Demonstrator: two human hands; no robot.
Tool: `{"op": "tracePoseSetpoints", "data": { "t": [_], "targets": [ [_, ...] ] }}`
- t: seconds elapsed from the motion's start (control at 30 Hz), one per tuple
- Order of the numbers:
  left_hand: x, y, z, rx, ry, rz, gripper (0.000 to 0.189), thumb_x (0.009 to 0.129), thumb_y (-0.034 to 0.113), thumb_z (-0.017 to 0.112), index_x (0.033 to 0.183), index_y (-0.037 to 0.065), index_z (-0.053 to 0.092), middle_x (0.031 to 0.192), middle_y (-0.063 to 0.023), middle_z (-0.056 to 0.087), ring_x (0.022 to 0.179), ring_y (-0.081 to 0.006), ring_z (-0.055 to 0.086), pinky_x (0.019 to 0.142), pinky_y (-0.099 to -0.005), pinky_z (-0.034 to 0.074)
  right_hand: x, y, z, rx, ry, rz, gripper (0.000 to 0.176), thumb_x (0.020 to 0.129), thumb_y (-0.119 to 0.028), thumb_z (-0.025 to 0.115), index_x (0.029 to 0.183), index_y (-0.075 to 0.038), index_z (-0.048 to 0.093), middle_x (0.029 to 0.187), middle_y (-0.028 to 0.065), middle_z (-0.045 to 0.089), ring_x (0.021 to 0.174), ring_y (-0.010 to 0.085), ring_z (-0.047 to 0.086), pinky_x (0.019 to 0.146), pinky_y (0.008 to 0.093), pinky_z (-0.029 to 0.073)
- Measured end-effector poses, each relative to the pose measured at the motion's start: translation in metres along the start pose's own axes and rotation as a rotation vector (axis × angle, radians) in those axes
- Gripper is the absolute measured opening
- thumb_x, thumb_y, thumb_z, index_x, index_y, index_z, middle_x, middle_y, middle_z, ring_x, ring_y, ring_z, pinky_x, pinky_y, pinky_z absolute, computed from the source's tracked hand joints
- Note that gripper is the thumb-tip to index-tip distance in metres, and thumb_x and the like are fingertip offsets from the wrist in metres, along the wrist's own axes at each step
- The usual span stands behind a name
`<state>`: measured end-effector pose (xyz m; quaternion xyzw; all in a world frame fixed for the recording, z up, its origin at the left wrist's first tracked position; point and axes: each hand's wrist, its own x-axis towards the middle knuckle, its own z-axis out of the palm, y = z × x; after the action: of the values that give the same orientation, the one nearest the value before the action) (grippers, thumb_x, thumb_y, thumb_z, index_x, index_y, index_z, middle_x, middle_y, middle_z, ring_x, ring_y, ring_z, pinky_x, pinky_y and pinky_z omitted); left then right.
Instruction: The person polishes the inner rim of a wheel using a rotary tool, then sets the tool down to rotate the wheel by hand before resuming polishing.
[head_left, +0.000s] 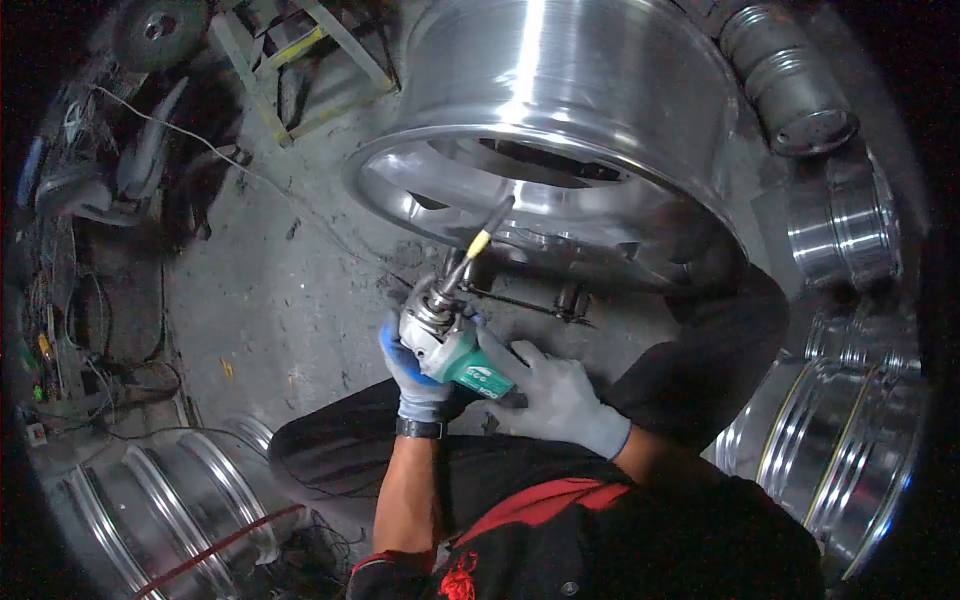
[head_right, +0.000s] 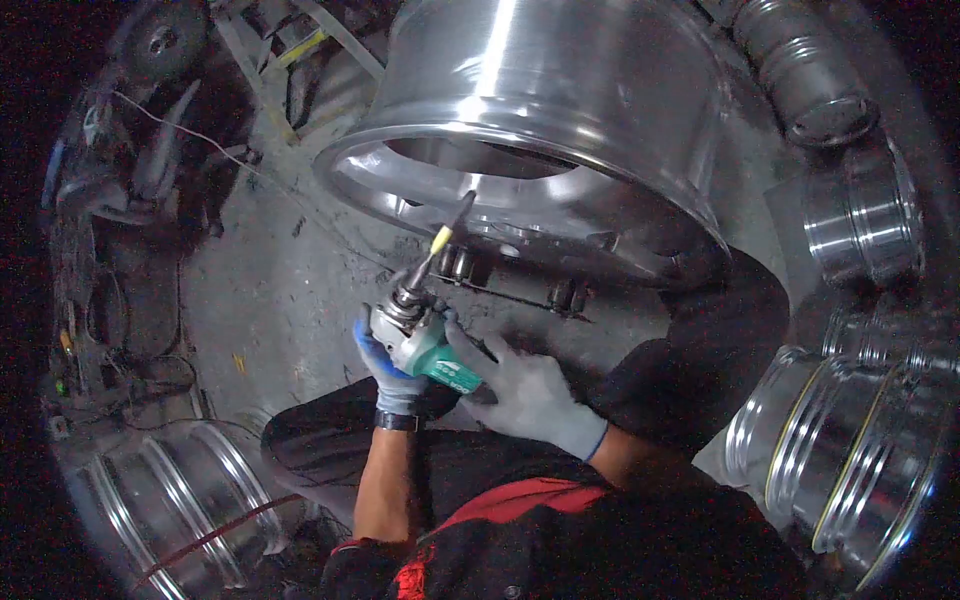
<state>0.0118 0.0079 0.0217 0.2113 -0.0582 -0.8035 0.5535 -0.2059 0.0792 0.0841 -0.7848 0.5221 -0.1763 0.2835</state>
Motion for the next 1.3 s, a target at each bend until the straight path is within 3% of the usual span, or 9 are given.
{"op": "tracePoseSetpoints", "data": {
  "t": [0.2, 0.3, 0.37, 0.53, 0.57, 0.8, 1.07, 1.13, 1.3],
  "targets": [
    [0.007, -0.007, -0.006, -0.027, 0.018, -0.023, 0.075, 0.106, 0.062, 0.044, 0.155, 0.007, 0.055, 0.131, -0.0196, 0.072, 0.112, -0.0357, 0.071, 0.105, -0.0534, 0.055, 0.003, 0.006, 0.0, -0.06, -0.001, -0.01, 0.104, 0.085, -0.042, 0.079, 0.174, -0.026, 0.027, 0.124, 0.0201, 0.066, 0.079, 0.0363, 0.076, 0.065, 0.0513, 0.064],
    [0.003, 0.005, 0.005, 0.019, 0.157, 0.08, 0.074, 0.105, 0.068, 0.047, 0.129, 0.003, 0.071, 0.117, -0.0166, 0.076, 0.105, -0.032, 0.073, 0.098, -0.0465, 0.058, 0.014, 0.002, 0.001, -0.051, 0.038, -0.057, 0.104, 0.084, -0.041, 0.082, 0.173, -0.024, 0.032, 0.12, 0.0166, 0.065, 0.083, 0.0364, 0.075, 0.067, 0.0509, 0.063],
    [0.003, 0.014, 0.009, 0.065, 0.151, 0.11, 0.073, 0.105, 0.067, 0.047, 0.129, 0.003, 0.071, 0.117, -0.0164, 0.077, 0.105, -0.0317, 0.073, 0.098, -0.0462, 0.059, 0.023, -0.002, -0.002, -0.023, 0.056, -0.076, 0.104, 0.083, -0.04, 0.085, 0.172, -0.022, 0.035, 0.115, 0.0138, 0.064, 0.087, 0.0372, 0.074, 0.068, 0.0508, 0.063],
    [0.001, 0.041, 0.025, 0.086, 0.092, 0.175, 0.07, 0.107, 0.065, 0.046, 0.126, 0.003, 0.071, 0.114, -0.0196, 0.077, 0.104, -0.0333, 0.073, 0.097, -0.0462, 0.059, 0.047, -0.015, -0.013, -0.029, -0.02, -0.13, 0.105, 0.085, -0.038, 0.081, 0.174, -0.024, 0.027, 0.138, 0.0235, 0.065, 0.087, 0.0361, 0.079, 0.07, 0.0491, 0.066],
    [0.001, 0.05, 0.009, 0.145, 0.18, 0.182, 0.075, 0.106, 0.068, 0.044, 0.142, 0.006, 0.065, 0.118, -0.0194, 0.075, 0.102, -0.0343, 0.072, 0.091, -0.0473, 0.059, 0.051, -0.018, -0.013, -0.028, -0.018, -0.131, 0.105, 0.085, -0.038, 0.081, 0.174, -0.024, 0.027, 0.138, 0.0235, 0.065, 0.087, 0.0361, 0.079, 0.07, 0.0491, 0.066],
    [-0.002, 0.066, 0.037, 0.209, 0.193, 0.347, 0.078, 0.106, 0.069, 0.041, 0.128, -0.001, 0.068, 0.111, -0.0232, 0.076, 0.1, -0.0367, 0.073, 0.095, -0.049, 0.06, 0.074, -0.025, -0.011, 0.033, 0.12, -0.283, 0.105, 0.085, -0.037, 0.081, 0.174, -0.023, 0.027, 0.127, 0.0223, 0.071, 0.078, 0.0376, 0.078, 0.066, 0.0514, 0.064],
    [0.0, 0.035, 0.025, 0.132, 0.178, 0.223, 0.07, 0.108, 0.064, 0.044, 0.129, 0.002, 0.069, 0.113, -0.0172, 0.077, 0.102, -0.0298, 0.074, 0.095, -0.0451, 0.06, 0.042, -0.012, -0.017, 0.019, -0.012, -0.141, 0.105, 0.086, -0.04, 0.08, 0.174, -0.026, 0.026, 0.137, 0.0257, 0.065, 0.083, 0.0395, 0.078, 0.069, 0.052, 0.065],
    [0.002, 0.019, 0.021, 0.149, 0.186, 0.135, 0.072, 0.107, 0.067, 0.043, 0.133, 0.005, 0.069, 0.118, -0.0162, 0.076, 0.105, -0.0292, 0.074, 0.095, -0.0449, 0.059, 0.029, -0.001, -0.009, 0.018, 0.124, -0.145, 0.104, 0.082, -0.04, 0.086, 0.171, -0.021, 0.036, 0.126, 0.0143, 0.067, 0.088, 0.0356, 0.076, 0.071, 0.0484, 0.065],
    [0.009, -0.013, 0.007, 0.103, 0.245, 0.023, 0.076, 0.105, 0.067, 0.043, 0.139, 0.004, 0.065, 0.118, -0.0177, 0.075, 0.103, -0.0325, 0.072, 0.095, -0.0461, 0.058, 0.001, 0.01, -0.016, -0.008, -0.015, -0.027, 0.104, 0.084, -0.041, 0.083, 0.172, -0.023, 0.032, 0.125, 0.0169, 0.064, 0.087, 0.0375, 0.075, 0.07, 0.0509, 0.064]
  ]
}}
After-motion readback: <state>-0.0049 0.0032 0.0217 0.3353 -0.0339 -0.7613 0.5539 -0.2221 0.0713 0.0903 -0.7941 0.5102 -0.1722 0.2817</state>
